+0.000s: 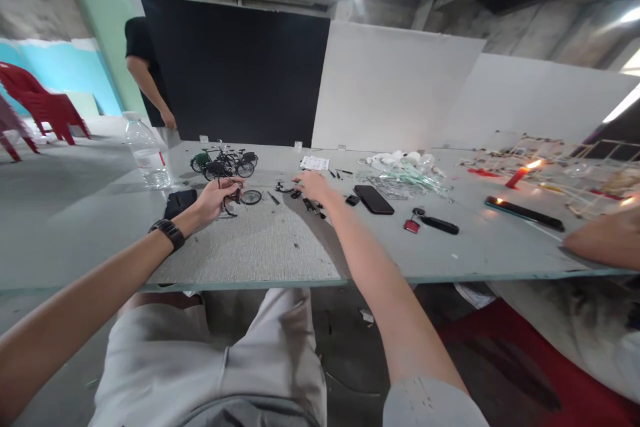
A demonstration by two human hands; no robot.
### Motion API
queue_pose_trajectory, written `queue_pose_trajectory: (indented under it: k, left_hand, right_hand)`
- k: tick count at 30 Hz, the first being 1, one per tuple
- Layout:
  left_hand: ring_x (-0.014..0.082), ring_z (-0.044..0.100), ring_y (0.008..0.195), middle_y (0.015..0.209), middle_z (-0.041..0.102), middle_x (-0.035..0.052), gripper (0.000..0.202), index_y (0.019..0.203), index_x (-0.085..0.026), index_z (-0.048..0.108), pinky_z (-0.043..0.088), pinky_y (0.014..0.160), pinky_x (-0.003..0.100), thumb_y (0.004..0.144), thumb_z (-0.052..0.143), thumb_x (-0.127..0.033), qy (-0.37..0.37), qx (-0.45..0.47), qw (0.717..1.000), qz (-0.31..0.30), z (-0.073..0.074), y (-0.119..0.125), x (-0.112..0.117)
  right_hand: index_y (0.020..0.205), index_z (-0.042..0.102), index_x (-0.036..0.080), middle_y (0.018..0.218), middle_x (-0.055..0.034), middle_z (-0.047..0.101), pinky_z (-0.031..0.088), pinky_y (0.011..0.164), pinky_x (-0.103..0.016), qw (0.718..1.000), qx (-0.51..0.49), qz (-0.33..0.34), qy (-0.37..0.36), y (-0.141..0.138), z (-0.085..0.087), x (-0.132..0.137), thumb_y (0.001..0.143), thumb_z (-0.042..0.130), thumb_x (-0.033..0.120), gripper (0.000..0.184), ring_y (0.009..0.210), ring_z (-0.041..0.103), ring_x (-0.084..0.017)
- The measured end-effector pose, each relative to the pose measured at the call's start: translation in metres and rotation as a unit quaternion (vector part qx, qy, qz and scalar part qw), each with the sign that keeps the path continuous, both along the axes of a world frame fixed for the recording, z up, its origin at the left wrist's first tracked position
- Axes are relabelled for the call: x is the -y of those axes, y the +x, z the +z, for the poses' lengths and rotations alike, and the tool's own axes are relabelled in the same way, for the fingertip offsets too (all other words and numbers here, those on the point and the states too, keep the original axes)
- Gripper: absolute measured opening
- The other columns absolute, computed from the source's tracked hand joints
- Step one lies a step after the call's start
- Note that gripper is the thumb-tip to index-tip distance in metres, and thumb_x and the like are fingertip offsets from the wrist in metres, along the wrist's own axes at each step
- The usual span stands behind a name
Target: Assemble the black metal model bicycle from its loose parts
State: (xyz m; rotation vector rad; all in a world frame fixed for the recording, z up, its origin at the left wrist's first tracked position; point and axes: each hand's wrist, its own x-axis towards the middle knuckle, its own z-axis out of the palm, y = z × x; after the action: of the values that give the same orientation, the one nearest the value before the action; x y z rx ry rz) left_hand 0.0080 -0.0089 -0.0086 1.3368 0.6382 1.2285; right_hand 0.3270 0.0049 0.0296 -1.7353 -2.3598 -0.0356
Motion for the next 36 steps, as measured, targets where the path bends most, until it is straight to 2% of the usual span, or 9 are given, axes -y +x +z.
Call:
queue_pose_trajectory:
  k: [2, 5, 11, 16, 21, 24, 30, 33, 36]
  left_hand:
    - [0.0118, 0.064, 0.075, 0.091, 0.068, 0.0075, 0.022, 0.100, -0.011, 0.074, 0.053, 0.062, 0.021, 0.083, 0.077, -0.024, 0.000, -0.005, 1.000, 0.002, 0.000, 0.000, 0.000]
    - [0.0123, 0.064, 0.075, 0.093, 0.068, 0.0082, 0.022, 0.100, -0.011, 0.074, 0.053, 0.061, 0.022, 0.082, 0.078, -0.025, -0.007, -0.007, 1.000, 0.011, -0.001, 0.000, 0.000]
    - [0.0118, 0.065, 0.076, 0.098, 0.069, 0.0089, 0.023, 0.100, -0.012, 0.075, 0.052, 0.063, 0.023, 0.082, 0.079, -0.025, -0.008, -0.005, 1.000, 0.015, 0.001, 0.001, 0.000]
    - [0.0138, 0.066, 0.081, 0.099, 0.069, 0.0100, 0.019, 0.101, -0.012, 0.075, 0.052, 0.065, 0.024, 0.085, 0.076, -0.023, -0.021, -0.006, 1.000, 0.013, 0.003, -0.002, 0.001]
    - [0.0133, 0.066, 0.080, 0.100, 0.069, 0.0103, 0.019, 0.103, -0.012, 0.074, 0.050, 0.061, 0.022, 0.087, 0.074, -0.021, -0.034, 0.011, 0.999, -0.003, 0.004, -0.003, 0.002]
    - [0.0131, 0.066, 0.080, 0.101, 0.070, 0.0102, 0.016, 0.102, -0.013, 0.075, 0.048, 0.059, 0.021, 0.087, 0.072, -0.018, -0.035, 0.012, 0.999, 0.001, 0.005, -0.002, 0.002]
    - [0.0139, 0.067, 0.084, 0.104, 0.071, 0.0107, 0.015, 0.103, -0.015, 0.076, 0.046, 0.057, 0.020, 0.091, 0.066, -0.016, -0.034, 0.010, 0.999, -0.008, 0.003, -0.003, -0.001]
    - [0.0143, 0.068, 0.085, 0.105, 0.071, 0.0109, 0.015, 0.104, -0.015, 0.076, 0.047, 0.059, 0.020, 0.090, 0.068, -0.016, -0.037, 0.012, 0.999, -0.004, 0.002, -0.003, -0.002]
    - [0.0141, 0.068, 0.084, 0.104, 0.072, 0.0107, 0.016, 0.105, -0.014, 0.075, 0.049, 0.062, 0.021, 0.090, 0.069, -0.017, -0.039, 0.015, 0.999, -0.003, 0.004, -0.003, -0.001]
  right_hand:
    - [0.129, 0.072, 0.020, 0.133, -0.0176, 0.068, 0.053, 0.092, -0.039, 0.999, 0.025, 0.024, 0.001, -0.013, -0.003, -0.002, 0.101, 0.057, 0.035, 0.035, 0.115, 0.066, -0.031]
    - [0.129, 0.073, 0.020, 0.128, -0.0179, 0.071, 0.056, 0.085, -0.037, 0.999, 0.028, 0.012, -0.023, -0.023, -0.009, -0.005, 0.097, 0.063, 0.033, 0.035, 0.106, 0.070, -0.030]
    - [0.114, 0.078, 0.020, 0.116, -0.0160, 0.076, 0.056, 0.084, -0.036, 0.999, -0.006, -0.011, -0.048, -0.013, -0.014, -0.009, 0.097, 0.062, 0.022, 0.024, 0.098, 0.073, -0.028]
    - [0.119, 0.076, 0.018, 0.120, -0.0185, 0.075, 0.057, 0.081, -0.037, 0.997, -0.036, -0.027, -0.057, -0.010, -0.011, -0.004, 0.096, 0.061, 0.018, 0.027, 0.100, 0.073, -0.031]
    - [0.124, 0.075, 0.017, 0.127, -0.0192, 0.072, 0.056, 0.083, -0.039, 0.997, -0.066, -0.029, -0.041, -0.012, -0.002, 0.002, 0.101, 0.052, 0.023, 0.033, 0.100, 0.073, -0.031]
    - [0.125, 0.074, 0.018, 0.126, -0.0182, 0.072, 0.056, 0.082, -0.039, 0.996, -0.078, -0.016, -0.043, -0.017, 0.001, 0.008, 0.100, 0.054, 0.025, 0.032, 0.099, 0.072, -0.030]
    - [0.124, 0.071, 0.018, 0.114, -0.0153, 0.075, 0.055, 0.080, -0.039, 0.998, -0.008, 0.032, -0.057, -0.034, -0.004, 0.013, 0.094, 0.062, 0.022, 0.032, 0.097, 0.071, -0.029]
    - [0.118, 0.074, 0.018, 0.115, -0.0156, 0.075, 0.054, 0.083, -0.040, 0.998, 0.016, 0.036, -0.046, -0.040, -0.004, 0.012, 0.093, 0.062, 0.019, 0.028, 0.100, 0.070, -0.030]
    - [0.117, 0.074, 0.018, 0.116, -0.0163, 0.074, 0.054, 0.084, -0.041, 0.999, 0.019, 0.038, -0.029, -0.046, -0.002, 0.015, 0.095, 0.062, 0.025, 0.026, 0.099, 0.070, -0.030]
